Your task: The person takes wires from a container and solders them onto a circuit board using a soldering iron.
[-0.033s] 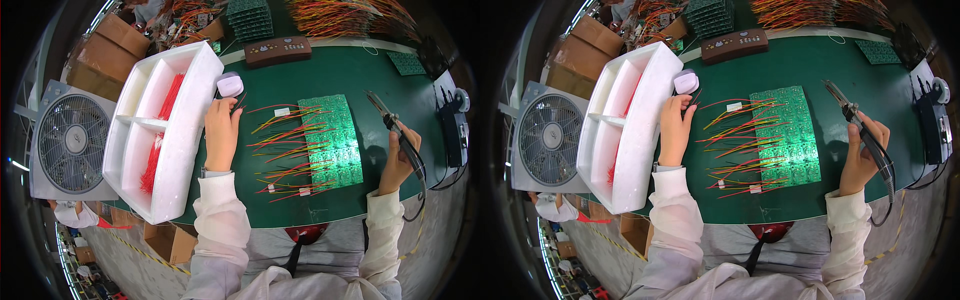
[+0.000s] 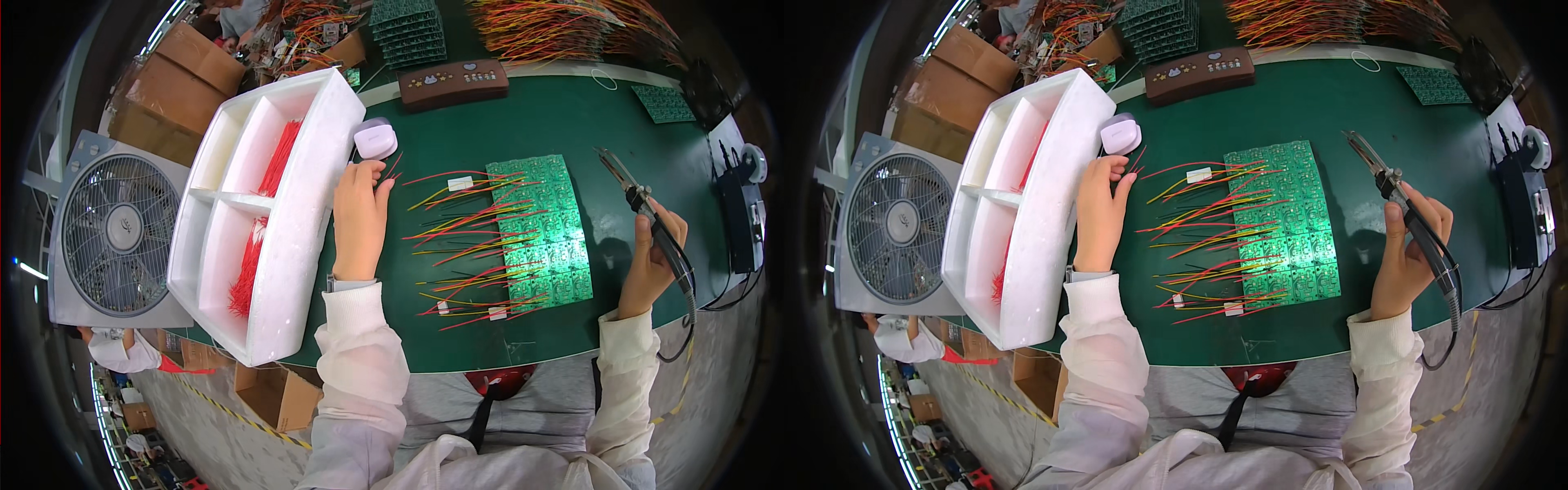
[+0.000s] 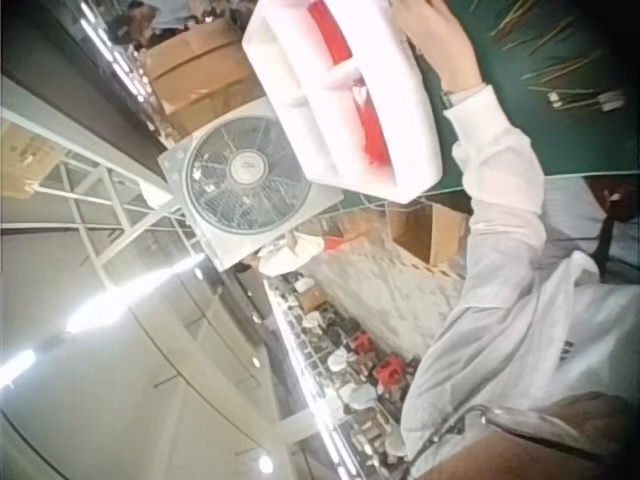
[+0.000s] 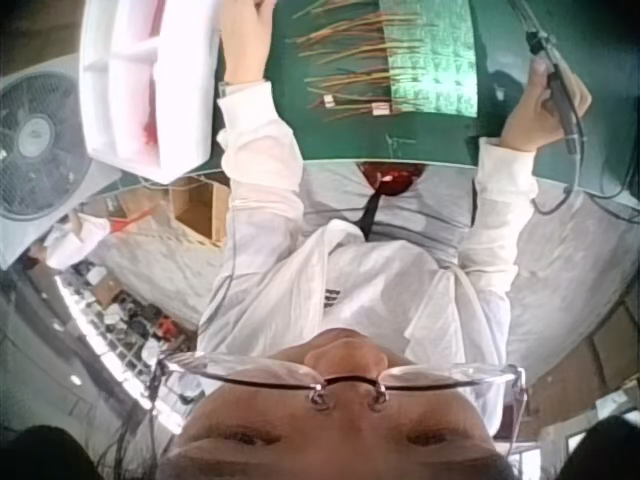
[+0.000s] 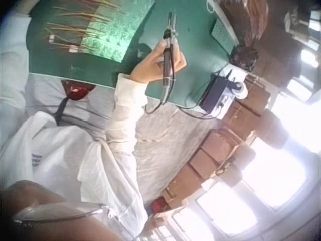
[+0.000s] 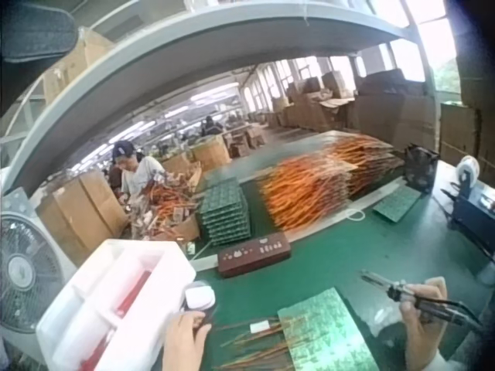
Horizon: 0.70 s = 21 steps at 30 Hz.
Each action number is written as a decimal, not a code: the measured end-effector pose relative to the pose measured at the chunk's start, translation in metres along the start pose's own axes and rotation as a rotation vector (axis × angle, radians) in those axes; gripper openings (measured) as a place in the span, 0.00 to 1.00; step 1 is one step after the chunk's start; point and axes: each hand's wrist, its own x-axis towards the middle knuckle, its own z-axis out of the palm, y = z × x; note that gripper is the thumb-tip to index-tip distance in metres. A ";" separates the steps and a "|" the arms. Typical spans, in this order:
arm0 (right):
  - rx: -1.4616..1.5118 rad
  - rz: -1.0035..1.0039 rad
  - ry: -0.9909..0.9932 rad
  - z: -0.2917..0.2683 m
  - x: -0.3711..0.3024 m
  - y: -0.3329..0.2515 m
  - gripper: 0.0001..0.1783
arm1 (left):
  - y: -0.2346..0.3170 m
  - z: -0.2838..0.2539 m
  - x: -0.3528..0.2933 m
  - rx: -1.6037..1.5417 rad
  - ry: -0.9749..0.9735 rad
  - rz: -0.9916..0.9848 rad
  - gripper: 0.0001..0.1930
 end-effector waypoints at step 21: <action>0.093 0.159 0.059 -0.007 -0.009 -0.005 0.12 | 0.032 -0.028 0.000 -0.386 -0.001 -0.262 0.03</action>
